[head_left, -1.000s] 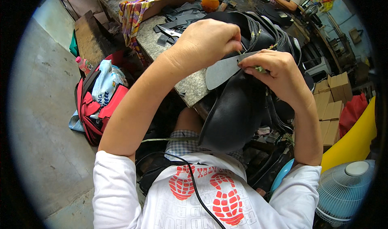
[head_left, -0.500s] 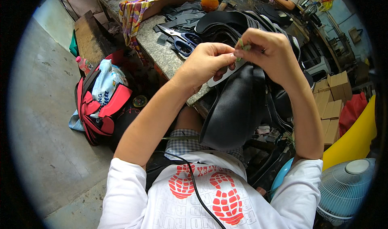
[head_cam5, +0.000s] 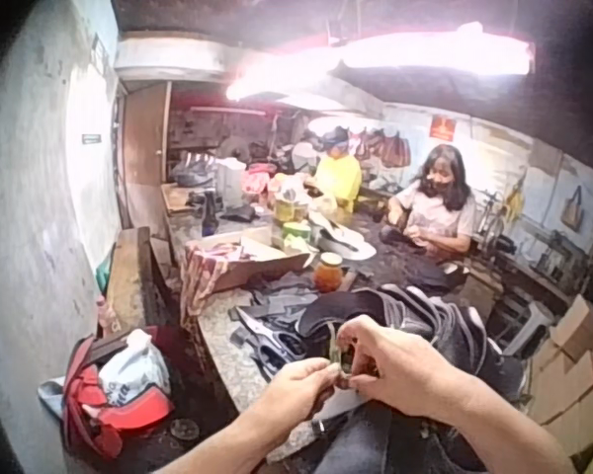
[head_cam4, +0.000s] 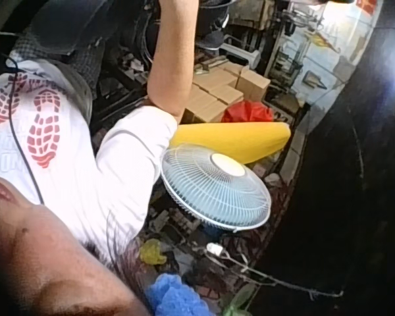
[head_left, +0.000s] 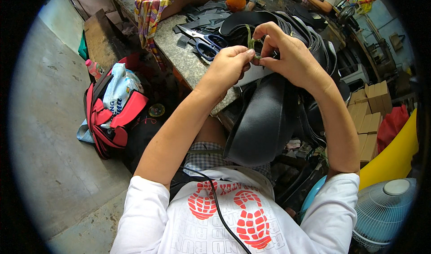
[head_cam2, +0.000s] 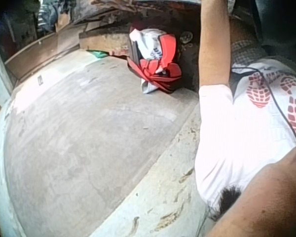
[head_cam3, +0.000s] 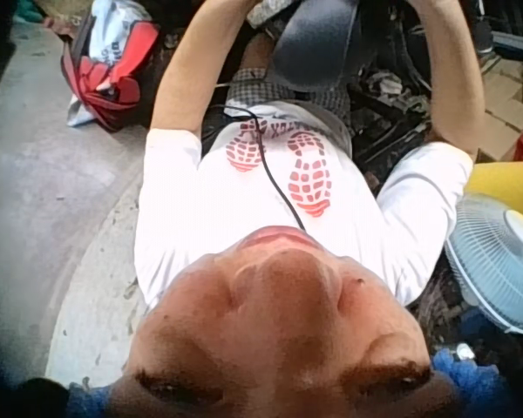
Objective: The person gathers black shoes from a workbench and stacks them into a bundle. They then use a green rubber band to tie the stack together, wrapping and tightening it around the shoes.
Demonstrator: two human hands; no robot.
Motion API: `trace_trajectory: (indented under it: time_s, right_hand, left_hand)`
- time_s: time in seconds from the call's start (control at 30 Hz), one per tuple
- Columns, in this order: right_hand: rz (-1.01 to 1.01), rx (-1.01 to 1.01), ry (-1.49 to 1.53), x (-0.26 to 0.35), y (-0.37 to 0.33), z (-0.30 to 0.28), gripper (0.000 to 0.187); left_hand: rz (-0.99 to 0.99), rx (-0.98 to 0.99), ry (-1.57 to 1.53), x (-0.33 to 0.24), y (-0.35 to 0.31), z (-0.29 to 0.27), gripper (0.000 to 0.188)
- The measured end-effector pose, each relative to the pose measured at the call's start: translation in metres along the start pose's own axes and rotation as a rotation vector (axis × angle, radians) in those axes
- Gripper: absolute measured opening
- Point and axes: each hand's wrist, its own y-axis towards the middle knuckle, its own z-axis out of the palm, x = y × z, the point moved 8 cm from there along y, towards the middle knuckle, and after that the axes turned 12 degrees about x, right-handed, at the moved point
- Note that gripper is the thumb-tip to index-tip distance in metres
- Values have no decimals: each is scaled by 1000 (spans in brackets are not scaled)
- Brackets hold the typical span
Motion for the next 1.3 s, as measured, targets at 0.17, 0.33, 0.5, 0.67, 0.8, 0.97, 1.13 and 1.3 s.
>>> trace_trajectory:
  time_s: [0.17,0.33,0.5,0.67,0.8,0.97,1.13,1.3]
  right_hand:
    - [-105,-126,-193,10,-9,0,45]
    - [-228,-217,-383,19,-17,0,14]
    - [-174,-270,-420,19,-18,-3,8]
    - [-117,-289,-432,19,-18,-2,6]
    - [-81,-264,-478,18,-18,2,6]
    - [-104,-231,-411,15,-15,0,18]
    - [-309,-230,-289,20,-19,-2,28]
    - [-363,-327,-172,22,-25,-8,16]
  left_hand:
    - [13,6,378,-6,12,-3,23]
    - [24,117,576,-12,14,6,22]
    - [109,-156,1018,-26,-6,11,26]
    - [451,-366,1109,-42,-24,24,13]
    - [524,-211,611,-39,-15,9,12]
    - [-34,171,-435,14,-1,17,14]
    - [-43,185,-538,13,1,20,17]
    - [27,143,-330,7,0,13,13]
